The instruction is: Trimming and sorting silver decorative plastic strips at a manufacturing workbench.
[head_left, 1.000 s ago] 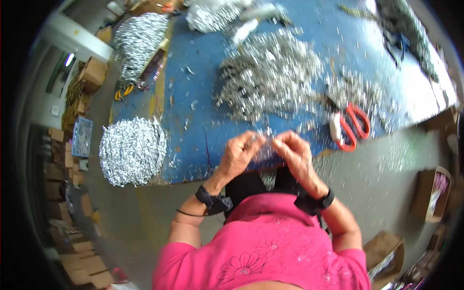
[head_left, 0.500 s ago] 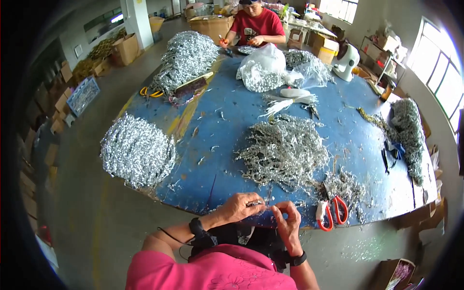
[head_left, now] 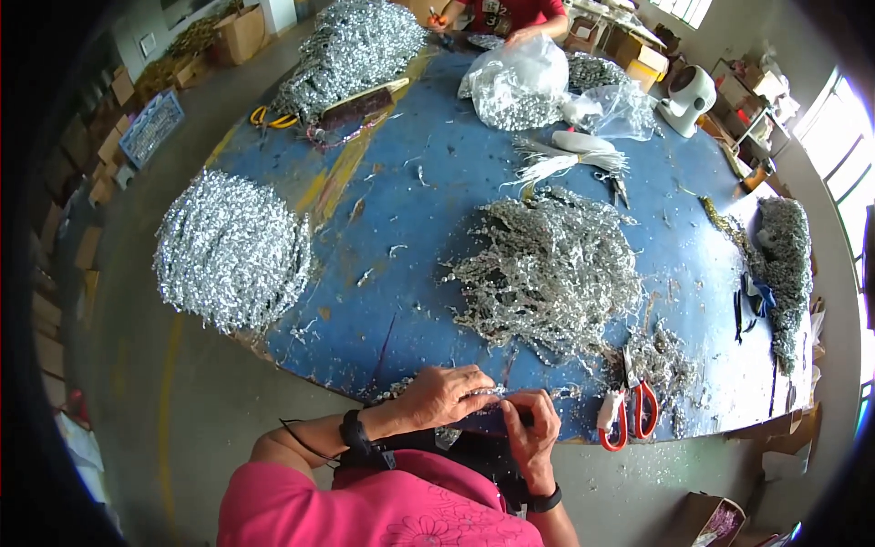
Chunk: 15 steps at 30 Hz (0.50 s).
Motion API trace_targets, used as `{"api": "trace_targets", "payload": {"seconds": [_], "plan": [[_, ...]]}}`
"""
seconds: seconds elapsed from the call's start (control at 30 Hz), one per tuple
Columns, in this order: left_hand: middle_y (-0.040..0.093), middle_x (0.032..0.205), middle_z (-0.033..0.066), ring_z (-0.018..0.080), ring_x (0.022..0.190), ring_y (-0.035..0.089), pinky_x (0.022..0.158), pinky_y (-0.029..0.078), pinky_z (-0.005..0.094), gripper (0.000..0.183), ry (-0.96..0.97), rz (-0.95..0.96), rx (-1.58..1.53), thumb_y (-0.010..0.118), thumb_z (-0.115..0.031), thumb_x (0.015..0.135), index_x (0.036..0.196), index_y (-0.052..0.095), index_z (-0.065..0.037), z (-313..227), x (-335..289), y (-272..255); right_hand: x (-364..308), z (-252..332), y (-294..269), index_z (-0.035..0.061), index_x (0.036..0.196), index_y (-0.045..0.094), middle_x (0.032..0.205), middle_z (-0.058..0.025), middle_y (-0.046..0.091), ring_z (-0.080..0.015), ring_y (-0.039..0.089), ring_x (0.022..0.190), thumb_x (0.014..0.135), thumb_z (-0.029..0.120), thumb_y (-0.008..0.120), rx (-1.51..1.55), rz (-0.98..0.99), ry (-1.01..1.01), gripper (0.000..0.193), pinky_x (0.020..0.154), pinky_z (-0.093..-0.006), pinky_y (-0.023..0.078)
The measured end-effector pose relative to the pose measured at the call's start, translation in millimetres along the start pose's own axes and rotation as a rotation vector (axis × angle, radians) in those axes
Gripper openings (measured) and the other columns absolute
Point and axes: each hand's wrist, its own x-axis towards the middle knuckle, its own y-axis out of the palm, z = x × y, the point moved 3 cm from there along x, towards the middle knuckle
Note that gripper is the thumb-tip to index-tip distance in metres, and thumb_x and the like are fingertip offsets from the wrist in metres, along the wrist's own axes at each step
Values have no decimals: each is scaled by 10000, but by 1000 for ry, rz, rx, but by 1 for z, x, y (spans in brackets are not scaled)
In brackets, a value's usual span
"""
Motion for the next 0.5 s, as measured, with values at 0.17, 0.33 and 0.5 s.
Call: {"api": "trace_targets", "payload": {"seconds": [0.17,0.33,0.5], "plan": [[642,825,75,276,686,658,552,508,364,172,-27,38,-49,715,-108,810,952,622,-79,-1,0,-3,-2,-1,0,30,855,614,807,-105,639,-220,627,663,760,10,742,-7,23,24,161,603,-304,501],[634,822,72,271,688,658,555,514,365,210,24,29,-30,715,-115,803,973,597,-75,-3,-3,-3,-4,2,-2,39,852,616,804,-105,648,-243,629,684,756,18,743,-40,41,-8,161,608,-316,494],[633,823,83,275,694,659,557,515,367,213,16,51,-55,715,-114,805,974,592,-72,0,-4,-1,-7,1,-1,49,851,620,796,-104,652,-255,633,693,737,31,757,-76,21,24,178,615,-331,493]]}}
